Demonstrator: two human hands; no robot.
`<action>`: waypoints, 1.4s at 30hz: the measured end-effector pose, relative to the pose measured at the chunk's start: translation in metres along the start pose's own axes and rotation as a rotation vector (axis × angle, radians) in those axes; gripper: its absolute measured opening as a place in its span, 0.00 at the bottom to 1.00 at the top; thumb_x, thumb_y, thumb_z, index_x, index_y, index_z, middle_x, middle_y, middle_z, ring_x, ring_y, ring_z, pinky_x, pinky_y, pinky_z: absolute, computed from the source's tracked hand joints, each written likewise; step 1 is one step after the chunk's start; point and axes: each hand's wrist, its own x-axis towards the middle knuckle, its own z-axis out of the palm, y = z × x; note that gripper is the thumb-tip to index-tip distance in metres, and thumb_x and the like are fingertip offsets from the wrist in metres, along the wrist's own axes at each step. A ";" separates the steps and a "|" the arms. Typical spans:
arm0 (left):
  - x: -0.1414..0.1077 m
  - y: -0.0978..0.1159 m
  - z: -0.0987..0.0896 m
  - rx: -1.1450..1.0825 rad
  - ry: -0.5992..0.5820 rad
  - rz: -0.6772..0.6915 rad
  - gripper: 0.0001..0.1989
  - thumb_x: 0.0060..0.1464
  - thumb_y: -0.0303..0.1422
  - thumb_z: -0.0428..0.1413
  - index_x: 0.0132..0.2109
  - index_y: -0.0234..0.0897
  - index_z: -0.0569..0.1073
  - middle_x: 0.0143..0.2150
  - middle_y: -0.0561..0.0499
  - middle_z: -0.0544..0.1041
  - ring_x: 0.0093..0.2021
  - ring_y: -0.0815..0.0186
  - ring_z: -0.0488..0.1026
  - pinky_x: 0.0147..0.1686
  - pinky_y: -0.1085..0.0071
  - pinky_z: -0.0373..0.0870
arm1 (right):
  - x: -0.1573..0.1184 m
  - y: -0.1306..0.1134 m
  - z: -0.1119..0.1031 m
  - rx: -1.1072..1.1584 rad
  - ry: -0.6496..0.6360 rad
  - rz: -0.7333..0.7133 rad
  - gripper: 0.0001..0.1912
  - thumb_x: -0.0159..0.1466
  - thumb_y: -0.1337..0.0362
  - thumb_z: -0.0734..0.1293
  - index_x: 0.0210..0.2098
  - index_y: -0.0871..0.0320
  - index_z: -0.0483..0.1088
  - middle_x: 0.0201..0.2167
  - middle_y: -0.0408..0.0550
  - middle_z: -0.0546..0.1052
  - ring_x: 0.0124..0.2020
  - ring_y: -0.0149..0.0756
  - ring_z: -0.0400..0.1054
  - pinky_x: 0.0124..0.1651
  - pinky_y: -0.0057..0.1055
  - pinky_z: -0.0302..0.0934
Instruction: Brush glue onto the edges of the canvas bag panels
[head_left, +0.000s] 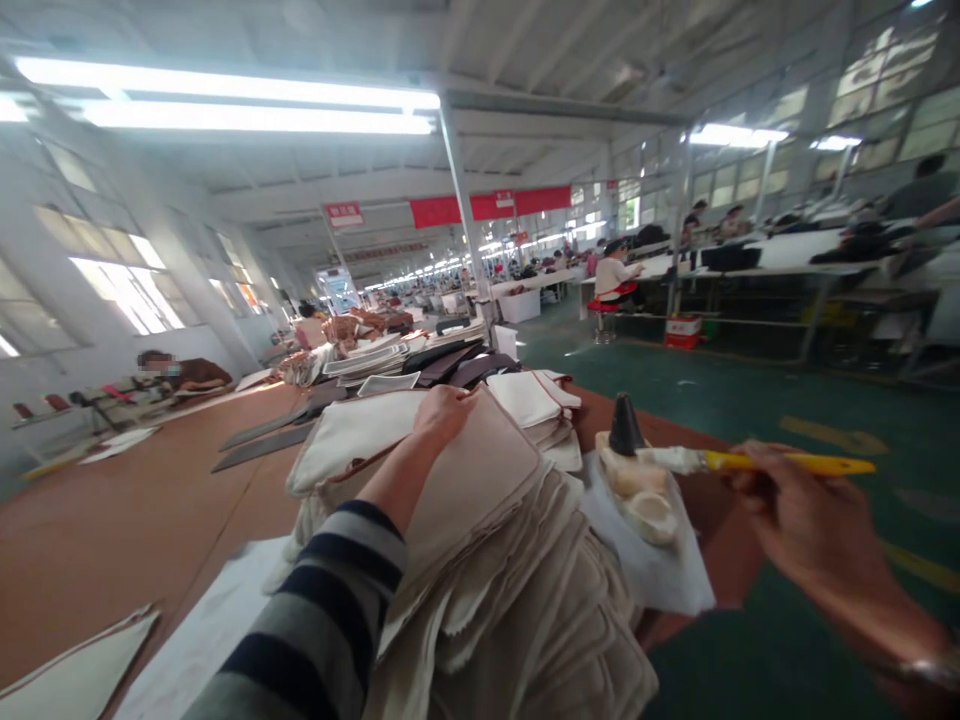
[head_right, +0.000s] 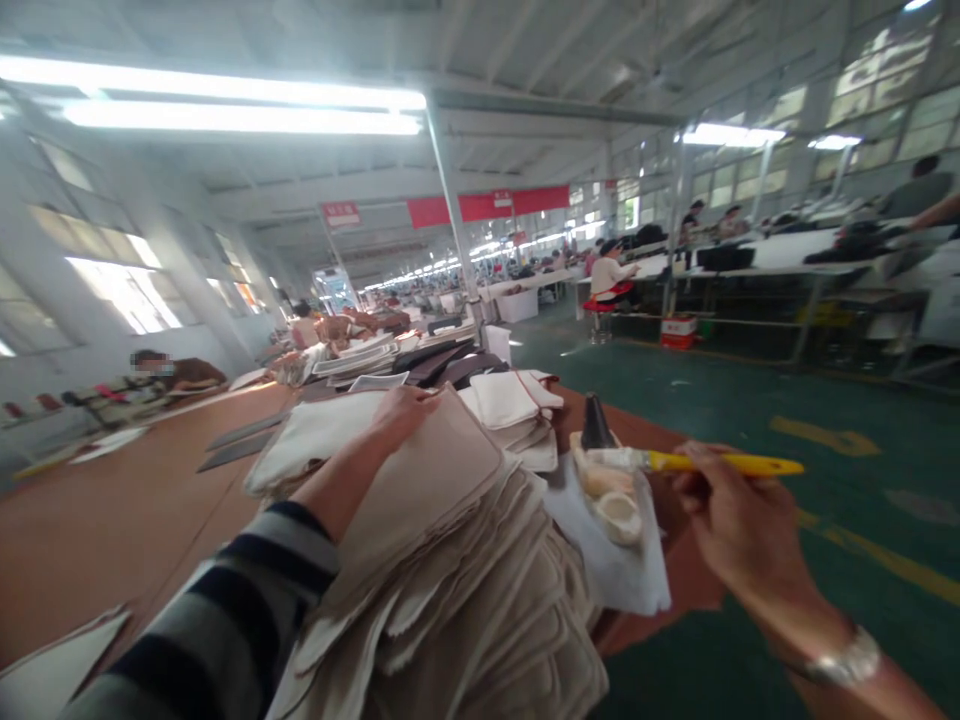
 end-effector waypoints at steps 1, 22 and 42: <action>-0.002 0.002 0.003 -0.031 0.020 0.025 0.19 0.57 0.46 0.54 0.42 0.40 0.84 0.32 0.48 0.80 0.32 0.62 0.75 0.29 0.70 0.61 | 0.006 -0.010 0.015 0.056 0.027 -0.005 0.09 0.61 0.58 0.74 0.29 0.54 0.75 0.21 0.45 0.70 0.18 0.31 0.63 0.14 0.26 0.51; -0.111 0.016 -0.011 -0.358 0.037 0.634 0.08 0.62 0.33 0.57 0.43 0.37 0.81 0.35 0.50 0.78 0.34 0.68 0.73 0.34 0.74 0.67 | 0.035 -0.082 0.125 0.187 -0.192 -0.342 0.08 0.67 0.62 0.69 0.32 0.59 0.72 0.19 0.39 0.66 0.19 0.26 0.58 0.22 0.22 0.54; -0.140 0.015 -0.007 0.096 0.411 0.982 0.06 0.63 0.30 0.57 0.45 0.41 0.79 0.37 0.51 0.82 0.35 0.66 0.74 0.38 0.70 0.69 | -0.018 -0.106 0.072 -0.118 -0.666 -0.411 0.05 0.69 0.68 0.65 0.36 0.57 0.72 0.29 0.44 0.72 0.26 0.28 0.64 0.26 0.24 0.59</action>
